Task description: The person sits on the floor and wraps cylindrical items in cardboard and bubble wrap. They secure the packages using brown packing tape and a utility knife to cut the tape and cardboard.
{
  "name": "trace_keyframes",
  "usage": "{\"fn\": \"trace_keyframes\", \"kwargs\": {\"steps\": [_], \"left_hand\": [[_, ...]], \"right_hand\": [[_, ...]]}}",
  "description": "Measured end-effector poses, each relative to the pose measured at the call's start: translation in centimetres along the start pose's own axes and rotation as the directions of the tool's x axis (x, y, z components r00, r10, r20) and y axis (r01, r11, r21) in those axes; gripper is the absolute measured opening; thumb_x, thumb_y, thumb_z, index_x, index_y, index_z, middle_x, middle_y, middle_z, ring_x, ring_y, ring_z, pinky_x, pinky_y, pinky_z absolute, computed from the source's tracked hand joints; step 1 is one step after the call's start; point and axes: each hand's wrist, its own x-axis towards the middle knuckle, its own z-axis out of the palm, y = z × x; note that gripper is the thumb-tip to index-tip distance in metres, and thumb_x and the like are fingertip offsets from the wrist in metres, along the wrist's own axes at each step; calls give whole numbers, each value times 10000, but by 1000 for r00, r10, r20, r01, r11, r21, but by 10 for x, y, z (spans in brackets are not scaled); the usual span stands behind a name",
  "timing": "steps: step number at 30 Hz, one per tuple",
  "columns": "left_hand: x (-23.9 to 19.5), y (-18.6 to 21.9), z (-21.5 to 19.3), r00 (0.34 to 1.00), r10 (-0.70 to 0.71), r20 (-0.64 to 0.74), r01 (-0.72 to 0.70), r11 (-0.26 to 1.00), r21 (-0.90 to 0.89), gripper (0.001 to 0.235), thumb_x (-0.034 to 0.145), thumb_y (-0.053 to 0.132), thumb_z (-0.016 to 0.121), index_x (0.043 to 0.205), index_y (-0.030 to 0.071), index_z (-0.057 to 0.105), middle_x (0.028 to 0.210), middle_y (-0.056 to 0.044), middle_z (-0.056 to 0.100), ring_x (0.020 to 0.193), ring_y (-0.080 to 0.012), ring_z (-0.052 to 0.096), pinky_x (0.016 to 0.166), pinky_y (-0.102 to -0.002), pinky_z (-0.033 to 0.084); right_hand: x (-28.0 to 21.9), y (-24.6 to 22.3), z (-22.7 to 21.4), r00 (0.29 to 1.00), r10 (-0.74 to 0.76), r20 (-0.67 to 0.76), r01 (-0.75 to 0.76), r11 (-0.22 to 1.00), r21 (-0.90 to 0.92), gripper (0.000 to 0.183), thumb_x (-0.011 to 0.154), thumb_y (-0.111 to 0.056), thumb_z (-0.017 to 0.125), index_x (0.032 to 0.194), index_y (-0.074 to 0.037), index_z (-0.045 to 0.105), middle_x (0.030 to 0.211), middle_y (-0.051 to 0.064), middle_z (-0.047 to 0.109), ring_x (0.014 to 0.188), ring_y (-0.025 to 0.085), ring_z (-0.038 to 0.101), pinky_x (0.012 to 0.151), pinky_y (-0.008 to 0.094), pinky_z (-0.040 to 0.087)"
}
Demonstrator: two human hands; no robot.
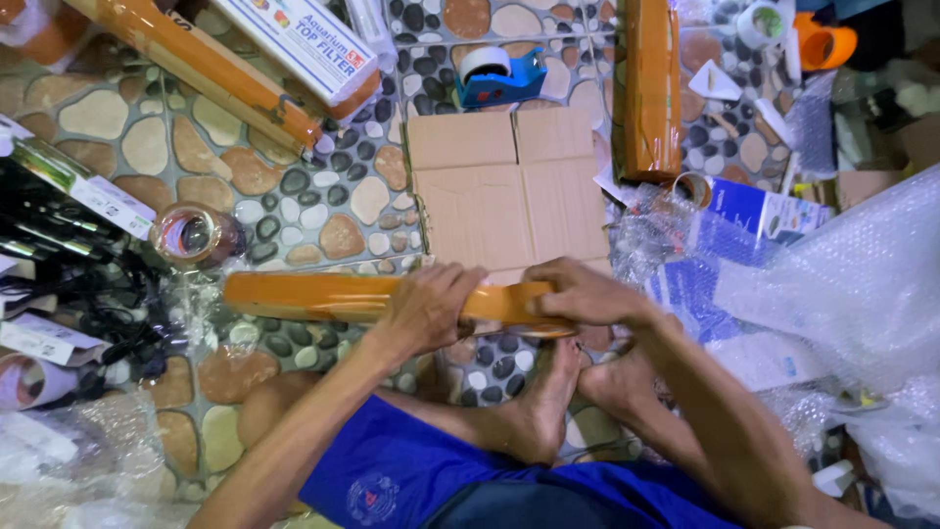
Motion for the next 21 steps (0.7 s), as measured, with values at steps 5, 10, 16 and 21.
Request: {"fn": "trace_keyframes", "kwargs": {"steps": [5,10,16,21], "left_hand": [[60,31,-207,905,-412,-103,190,610,-769,773,655,181,875,1366,125,577,1284,-77,722,961,-153,709,865,-258,543],[44,26,-131,711,-692,-122,-125,46,-991,925,602,162,1006,1399,19,558,1102,-112,742,981,-140,699,891,-288,601],[-3,30,-135,695,-717,-49,-126,-55,-990,1103,677,125,928,1594,111,315,1345,-213,656,1186,-240,684,1022,-381,581],[-33,45,-168,682,-731,-28,-104,-58,-993,1375,643,331,944,1703,188,80,1549,-254,496,1367,-345,587,1146,-464,545]], "right_hand": [[-83,-149,-37,983,-161,-93,151,983,-105,433,934,-462,676,671,-123,619,566,-62,455,457,71,417,409,251,283],[-28,-77,44,935,-105,-338,251,871,423,332,952,-226,746,749,16,642,450,59,462,367,101,421,286,240,340],[1,-47,102,901,-113,-418,335,793,508,364,982,-245,752,732,-18,616,450,54,473,369,87,420,317,211,308],[-5,-63,130,891,-187,-413,384,796,469,333,968,-212,773,717,-41,636,449,42,519,403,43,449,332,182,301]]}}
